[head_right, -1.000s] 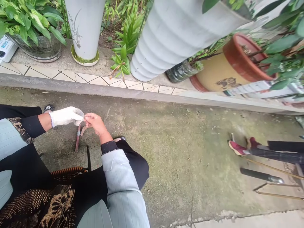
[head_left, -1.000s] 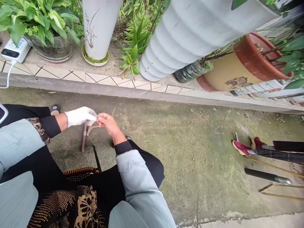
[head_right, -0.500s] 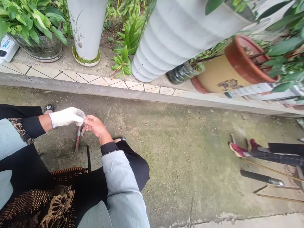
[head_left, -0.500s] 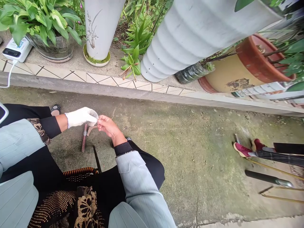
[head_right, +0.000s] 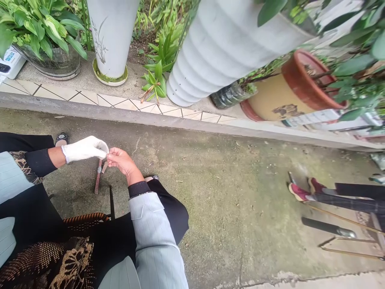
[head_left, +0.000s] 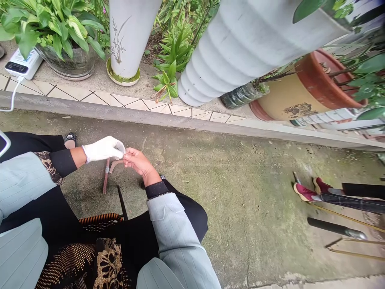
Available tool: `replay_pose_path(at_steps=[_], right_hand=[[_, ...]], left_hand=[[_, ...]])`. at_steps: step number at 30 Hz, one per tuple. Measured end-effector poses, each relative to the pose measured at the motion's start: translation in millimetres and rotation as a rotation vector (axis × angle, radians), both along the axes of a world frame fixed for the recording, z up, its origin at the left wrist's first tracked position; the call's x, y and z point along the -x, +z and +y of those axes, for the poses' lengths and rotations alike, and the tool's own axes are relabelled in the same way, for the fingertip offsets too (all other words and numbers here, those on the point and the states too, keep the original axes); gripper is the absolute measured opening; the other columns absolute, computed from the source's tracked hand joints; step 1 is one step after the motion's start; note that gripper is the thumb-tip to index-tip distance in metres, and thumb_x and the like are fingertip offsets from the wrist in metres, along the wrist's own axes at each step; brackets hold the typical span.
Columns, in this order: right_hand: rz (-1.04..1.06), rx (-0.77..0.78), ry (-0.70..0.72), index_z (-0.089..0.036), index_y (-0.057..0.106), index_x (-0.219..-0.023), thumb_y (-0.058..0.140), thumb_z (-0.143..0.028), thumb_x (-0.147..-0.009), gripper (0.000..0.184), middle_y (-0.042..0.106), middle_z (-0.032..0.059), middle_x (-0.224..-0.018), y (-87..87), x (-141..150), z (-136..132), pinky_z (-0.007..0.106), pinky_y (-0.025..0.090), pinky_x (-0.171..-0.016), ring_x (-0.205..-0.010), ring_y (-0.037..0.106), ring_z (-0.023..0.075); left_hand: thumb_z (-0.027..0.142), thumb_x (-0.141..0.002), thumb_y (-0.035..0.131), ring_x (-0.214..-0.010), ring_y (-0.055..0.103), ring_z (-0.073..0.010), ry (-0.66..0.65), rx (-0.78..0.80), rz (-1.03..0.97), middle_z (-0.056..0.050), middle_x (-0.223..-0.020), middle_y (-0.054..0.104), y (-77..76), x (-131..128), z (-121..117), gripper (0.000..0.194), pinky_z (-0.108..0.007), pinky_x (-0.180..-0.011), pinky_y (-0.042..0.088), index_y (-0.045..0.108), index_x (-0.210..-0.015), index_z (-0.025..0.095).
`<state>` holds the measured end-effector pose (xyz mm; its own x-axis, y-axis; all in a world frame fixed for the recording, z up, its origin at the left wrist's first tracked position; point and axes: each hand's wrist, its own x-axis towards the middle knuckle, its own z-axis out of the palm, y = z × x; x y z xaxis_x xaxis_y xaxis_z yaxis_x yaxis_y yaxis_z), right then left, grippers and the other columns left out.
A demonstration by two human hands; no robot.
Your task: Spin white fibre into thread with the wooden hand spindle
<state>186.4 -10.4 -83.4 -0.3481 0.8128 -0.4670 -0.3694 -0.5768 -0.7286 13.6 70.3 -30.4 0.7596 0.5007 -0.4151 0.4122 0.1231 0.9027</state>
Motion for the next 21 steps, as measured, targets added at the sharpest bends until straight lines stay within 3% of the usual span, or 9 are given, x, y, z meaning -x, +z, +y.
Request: replay_pose_path(at_steps=[12,21], right_hand=[[-0.058,-0.032,-0.058,-0.018,0.052,-0.08,0.079,-0.034,-0.061,0.037,0.057,-0.0061,-0.066,8.6,3,1,0.028,0.057,-0.063,-0.057,0.055,0.0061],[-0.142,-0.045,-0.019,-0.018,0.052,-0.083,0.077,-0.035,-0.062,0.037,0.06,-0.0047,-0.071,9.0,2,3,0.028,0.059,-0.064,-0.058,0.058,0.0064]], left_hand=[[0.035,-0.069,0.064,-0.064,0.06,-0.0139,-0.024,-0.112,0.055,-0.003,-0.07,0.068,8.5,-2,-1,0.03,-0.021,-0.059,0.042,0.07,-0.082,0.009],[0.033,-0.065,0.065,-0.061,0.059,-0.013,0.032,0.057,0.036,-0.003,-0.066,0.067,11.1,-4,-4,0.027,-0.023,-0.059,0.045,0.066,-0.078,0.01]])
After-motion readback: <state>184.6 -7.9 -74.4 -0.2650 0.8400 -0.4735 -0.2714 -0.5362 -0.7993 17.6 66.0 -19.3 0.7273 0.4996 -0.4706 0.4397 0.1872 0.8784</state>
